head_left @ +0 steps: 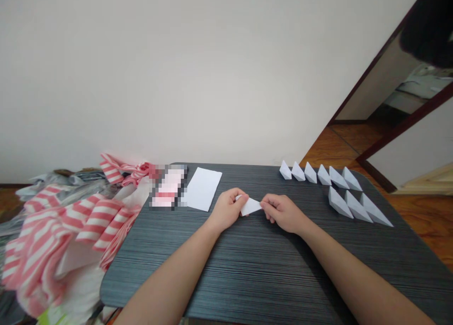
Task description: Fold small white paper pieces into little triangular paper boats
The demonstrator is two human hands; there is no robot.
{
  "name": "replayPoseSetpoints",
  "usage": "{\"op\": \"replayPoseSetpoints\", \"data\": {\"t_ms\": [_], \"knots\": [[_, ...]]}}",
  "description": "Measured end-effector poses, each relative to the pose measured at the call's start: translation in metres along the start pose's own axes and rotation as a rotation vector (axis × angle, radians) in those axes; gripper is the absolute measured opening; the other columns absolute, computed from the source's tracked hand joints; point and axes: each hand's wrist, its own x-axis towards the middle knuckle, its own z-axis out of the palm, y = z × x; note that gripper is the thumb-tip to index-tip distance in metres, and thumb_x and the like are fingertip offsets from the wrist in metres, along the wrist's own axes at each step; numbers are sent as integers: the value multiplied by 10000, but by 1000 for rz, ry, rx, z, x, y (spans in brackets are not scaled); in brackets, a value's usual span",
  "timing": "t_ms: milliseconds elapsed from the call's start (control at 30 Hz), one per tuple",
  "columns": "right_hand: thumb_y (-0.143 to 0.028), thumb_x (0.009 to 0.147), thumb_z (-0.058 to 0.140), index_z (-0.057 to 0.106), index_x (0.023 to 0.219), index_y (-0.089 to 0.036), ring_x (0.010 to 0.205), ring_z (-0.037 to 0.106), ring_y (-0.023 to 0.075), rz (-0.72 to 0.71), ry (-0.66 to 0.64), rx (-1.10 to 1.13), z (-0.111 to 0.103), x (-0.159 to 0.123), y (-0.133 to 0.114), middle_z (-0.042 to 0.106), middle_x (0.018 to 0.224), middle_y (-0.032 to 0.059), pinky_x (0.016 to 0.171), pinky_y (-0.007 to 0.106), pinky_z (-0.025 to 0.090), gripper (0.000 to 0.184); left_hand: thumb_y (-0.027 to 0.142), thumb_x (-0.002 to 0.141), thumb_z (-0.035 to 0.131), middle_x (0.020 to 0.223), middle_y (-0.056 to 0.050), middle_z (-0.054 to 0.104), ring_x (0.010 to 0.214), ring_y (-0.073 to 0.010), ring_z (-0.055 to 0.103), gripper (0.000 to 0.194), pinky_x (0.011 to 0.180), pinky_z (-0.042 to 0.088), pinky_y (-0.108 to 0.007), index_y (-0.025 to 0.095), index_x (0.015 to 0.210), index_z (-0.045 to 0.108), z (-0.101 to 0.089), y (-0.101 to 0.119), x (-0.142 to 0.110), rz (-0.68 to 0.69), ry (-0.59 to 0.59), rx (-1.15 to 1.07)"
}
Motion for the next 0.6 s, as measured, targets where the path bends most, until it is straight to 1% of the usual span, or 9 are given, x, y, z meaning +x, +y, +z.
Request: {"op": "replayPoseSetpoints", "data": {"t_ms": [200,367,500,600], "knots": [[-311,893,419,506,660,-183,437,513,94,10,18,26,0,1,0,563,534,-23,472,205,401,279,416,842,458,593,-14,622,546,-131,572,276,510,415,-219,160,792,550,-1,2,-1,2,6,-15],[-304,892,419,528,712,-183,416,491,91,23,23,75,-1,1,-1,548,520,-32,452,202,389,242,422,842,457,560,-8,610,521,-129,561,279,494,410,-219,160,789,537,0,4,-1,-11,13,-68],[-315,899,410,518,719,-185,401,479,90,24,18,98,0,1,-2,534,509,-37,428,197,373,246,425,842,459,559,-6,608,517,-126,555,279,497,409,-218,161,806,543,0,3,0,-16,21,-82],[-319,902,408,525,716,-182,422,489,92,13,24,106,0,2,0,535,517,-33,455,202,386,259,425,842,458,554,-5,605,510,-124,548,276,489,401,-215,162,813,539,0,2,0,-27,21,-100]]}}
